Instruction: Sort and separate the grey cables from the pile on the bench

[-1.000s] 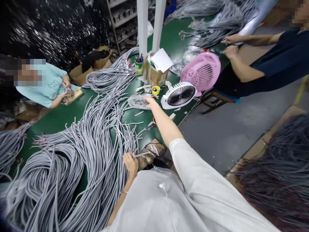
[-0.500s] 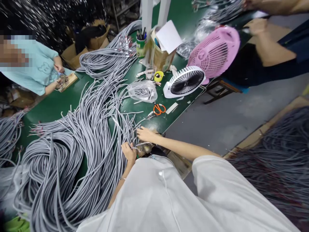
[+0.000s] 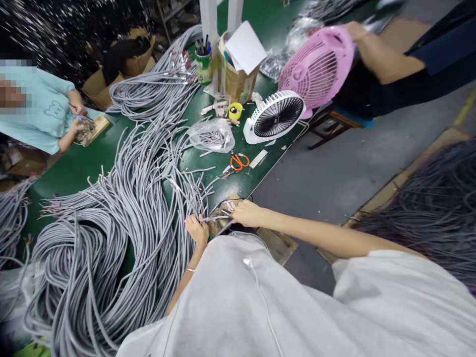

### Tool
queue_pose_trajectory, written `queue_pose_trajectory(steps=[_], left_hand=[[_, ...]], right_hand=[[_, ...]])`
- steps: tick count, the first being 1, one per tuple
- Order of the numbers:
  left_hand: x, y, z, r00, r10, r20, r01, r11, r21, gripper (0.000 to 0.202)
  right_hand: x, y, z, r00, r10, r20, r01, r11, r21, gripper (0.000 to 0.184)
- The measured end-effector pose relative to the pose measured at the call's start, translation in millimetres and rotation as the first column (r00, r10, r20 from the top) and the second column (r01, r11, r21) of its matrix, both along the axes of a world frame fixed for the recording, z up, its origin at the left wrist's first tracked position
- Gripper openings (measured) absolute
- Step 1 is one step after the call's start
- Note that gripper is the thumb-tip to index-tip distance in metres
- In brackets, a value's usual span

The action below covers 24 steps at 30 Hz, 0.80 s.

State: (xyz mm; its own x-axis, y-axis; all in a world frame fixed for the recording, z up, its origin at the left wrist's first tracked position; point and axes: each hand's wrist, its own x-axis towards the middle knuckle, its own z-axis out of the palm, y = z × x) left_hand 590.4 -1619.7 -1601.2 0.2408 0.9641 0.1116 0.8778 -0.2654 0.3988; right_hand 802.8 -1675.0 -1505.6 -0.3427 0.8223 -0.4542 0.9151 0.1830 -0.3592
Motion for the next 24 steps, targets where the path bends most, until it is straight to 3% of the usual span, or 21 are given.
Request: queue_pose_trajectory(steps=[7,10,14,19,24], left_hand=[[-8.7,0.9,8.7,0.996,-0.071,0.062,0.075,0.996,-0.058,0.015],[-11.8,0.4,11.1,0.990,-0.121,0.070,0.127,0.988,-0.085,0.012],[-8.0,0.9,14.4,0.981,-0.189,0.045,0.193,0.973,-0.124,0.028],[11.7,4.9,19.1,0.996,-0.069,-0.054,0.062,0.990,-0.126,0.025],[30.5,9.5,23.4,0.994,0.026,-0.109,-0.041,0.990,-0.136,0.030]], right_hand=[[-16.6,19.2,-17.0,0.975,-0.221,0.008,0.221,0.975,0.001,0.025],[-24.2,30.4,-20.2,0.969,-0.243,-0.036,0.244,0.969,0.042,0.028],[-26.4,58.0,-21.1,0.974,-0.196,-0.117,0.206,0.975,0.080,0.024],[-22.9,86.3,-16.9,0.975,-0.166,-0.148,0.176,0.983,0.058,0.020],[-24.4,75.9,-8.4,0.960,-0.247,-0.132,0.246,0.969,-0.022,0.019]])
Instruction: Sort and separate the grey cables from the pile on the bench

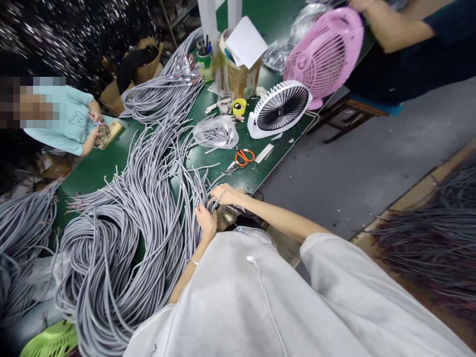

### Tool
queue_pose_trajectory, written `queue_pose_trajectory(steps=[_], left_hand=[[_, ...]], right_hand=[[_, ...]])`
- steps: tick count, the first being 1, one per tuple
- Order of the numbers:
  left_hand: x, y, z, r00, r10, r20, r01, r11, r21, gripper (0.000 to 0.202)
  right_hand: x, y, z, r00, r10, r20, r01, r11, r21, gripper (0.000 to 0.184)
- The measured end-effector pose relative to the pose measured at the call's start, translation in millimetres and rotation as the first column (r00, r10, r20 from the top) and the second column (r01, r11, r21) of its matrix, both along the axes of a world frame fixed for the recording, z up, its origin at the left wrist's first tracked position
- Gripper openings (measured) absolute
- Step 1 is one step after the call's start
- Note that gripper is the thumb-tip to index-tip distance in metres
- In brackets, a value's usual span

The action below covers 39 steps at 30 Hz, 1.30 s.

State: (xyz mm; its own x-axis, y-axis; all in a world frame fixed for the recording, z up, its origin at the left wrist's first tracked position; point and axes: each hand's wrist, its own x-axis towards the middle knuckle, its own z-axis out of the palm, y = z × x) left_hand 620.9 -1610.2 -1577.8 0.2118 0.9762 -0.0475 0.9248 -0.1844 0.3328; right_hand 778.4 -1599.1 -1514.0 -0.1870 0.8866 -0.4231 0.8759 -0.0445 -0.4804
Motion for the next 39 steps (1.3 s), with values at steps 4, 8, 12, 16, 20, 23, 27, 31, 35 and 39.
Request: queue_pose_trajectory(steps=[4,8,12,16,20,23,27,31,35,39], left_hand=[[2.7,1.8,0.8,1.000,-0.021,0.017,0.021,1.000,-0.015,0.022],[-1.9,-4.6,-1.3,0.984,-0.156,0.088,0.159,0.987,-0.028,0.012],[-6.2,-13.5,-6.9,0.948,-0.291,0.128,0.294,0.956,-0.009,0.012],[-9.0,-17.8,-16.7,0.927,-0.362,0.095,0.360,0.932,0.045,0.009],[-12.0,-18.6,-27.2,0.895,-0.443,0.052,0.437,0.894,0.101,0.025],[-13.9,-18.4,-33.1,0.872,-0.490,0.020,0.482,0.864,0.146,0.028],[-16.6,-19.3,-37.3,0.848,-0.529,-0.013,0.519,0.827,0.215,0.019],[-19.7,-20.9,-40.2,0.826,-0.562,-0.028,0.548,0.791,0.274,0.024],[-19.1,-21.6,-44.8,0.836,-0.548,-0.027,0.532,0.796,0.289,0.024],[-15.8,-21.1,-49.2,0.856,-0.516,-0.018,0.500,0.820,0.278,0.022]], right_hand=[[-7.8,-24.5,7.9,0.993,-0.114,0.011,0.114,0.991,-0.067,0.029],[-10.4,-50.7,16.2,0.986,-0.168,-0.015,0.165,0.979,-0.117,0.032],[-9.5,-72.1,18.8,0.975,-0.220,-0.034,0.212,0.963,-0.168,0.032],[-13.9,-85.5,13.7,0.946,-0.325,0.007,0.319,0.924,-0.211,0.038],[-14.4,-98.8,14.8,0.940,-0.339,0.033,0.336,0.905,-0.261,0.040],[-13.1,-108.3,26.2,0.959,-0.281,0.020,0.275,0.919,-0.283,0.035],[-19.4,-109.7,45.2,0.984,-0.180,0.002,0.174,0.949,-0.264,0.034],[-22.0,-106.2,62.2,0.997,-0.078,0.013,0.079,0.969,-0.234,0.031],[11.6,-112.3,93.3,1.000,-0.012,0.017,0.015,0.975,-0.222,0.029],[47.8,-104.9,110.9,0.972,-0.135,0.194,0.131,0.991,0.033,0.022]])
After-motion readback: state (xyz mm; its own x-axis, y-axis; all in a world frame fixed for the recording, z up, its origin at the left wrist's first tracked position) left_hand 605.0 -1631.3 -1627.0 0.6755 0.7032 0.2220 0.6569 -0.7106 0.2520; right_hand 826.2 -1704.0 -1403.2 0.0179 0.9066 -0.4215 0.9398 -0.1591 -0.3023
